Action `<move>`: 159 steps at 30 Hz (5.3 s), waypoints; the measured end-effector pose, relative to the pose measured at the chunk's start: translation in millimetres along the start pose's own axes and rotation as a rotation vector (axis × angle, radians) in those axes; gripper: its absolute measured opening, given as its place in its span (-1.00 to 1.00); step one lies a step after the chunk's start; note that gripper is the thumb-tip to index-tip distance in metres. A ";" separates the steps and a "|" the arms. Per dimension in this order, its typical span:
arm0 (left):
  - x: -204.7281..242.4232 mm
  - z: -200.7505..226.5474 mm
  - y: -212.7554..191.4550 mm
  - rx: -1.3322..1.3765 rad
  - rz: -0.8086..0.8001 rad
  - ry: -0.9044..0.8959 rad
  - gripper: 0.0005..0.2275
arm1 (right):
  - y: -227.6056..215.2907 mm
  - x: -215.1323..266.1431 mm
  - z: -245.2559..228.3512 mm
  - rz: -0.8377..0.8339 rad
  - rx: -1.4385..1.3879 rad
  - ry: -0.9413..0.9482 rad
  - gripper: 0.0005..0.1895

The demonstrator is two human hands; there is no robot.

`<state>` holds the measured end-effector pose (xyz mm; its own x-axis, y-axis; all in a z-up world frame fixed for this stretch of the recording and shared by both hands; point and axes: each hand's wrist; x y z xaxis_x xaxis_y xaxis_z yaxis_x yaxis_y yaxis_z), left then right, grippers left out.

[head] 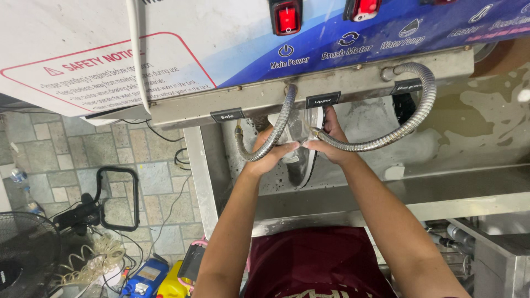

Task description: The person cleans a pair of grey sneakers using a multifunctional shoe washing machine. They scrub the soles and uppers with rotating brushes, rinse the shoes with water, and wipe the exterior with a white cloth. The person handles the shoes one at a time, placing them on a metal rack after cleaning.

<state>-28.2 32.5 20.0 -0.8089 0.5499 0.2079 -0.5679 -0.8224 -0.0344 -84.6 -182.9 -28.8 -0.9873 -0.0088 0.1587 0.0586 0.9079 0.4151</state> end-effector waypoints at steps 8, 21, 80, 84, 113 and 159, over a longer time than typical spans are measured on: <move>-15.2 -5.0 -16.8 0.675 0.135 -0.207 -0.67 | -4.9 -7.2 7.0 0.042 0.415 0.033 0.01; -49.6 -25.7 -3.5 0.409 0.216 -0.306 -0.85 | 25.6 -18.6 -31.3 0.179 0.093 0.412 0.15; 32.0 14.4 11.4 0.208 0.227 -0.044 0.01 | 26.2 -16.8 53.5 0.223 -0.665 0.452 -0.30; 5.4 -10.7 6.5 0.256 0.228 -0.144 0.02 | 34.3 -31.8 68.4 0.223 -0.611 0.200 -0.42; 97.1 40.3 33.8 0.034 0.147 -0.057 0.06 | 9.7 40.8 73.7 0.091 -0.454 0.496 -0.47; 44.8 -150.8 -29.9 0.604 -0.061 -0.294 -0.47 | 97.1 -7.1 1.0 0.137 0.225 0.027 -0.25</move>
<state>-70.3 103.7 -117.1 -0.6546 0.6054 0.4528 -0.3569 -0.7755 0.5209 -72.0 -94.3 9.5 -0.9679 0.1125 0.2248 0.1544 0.9717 0.1786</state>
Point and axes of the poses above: each hand's wrist, its own x-axis away from the middle knuckle, its own y-axis out of the palm, z = x × y, and after that the axes turned 4 degrees about -x, right-handed
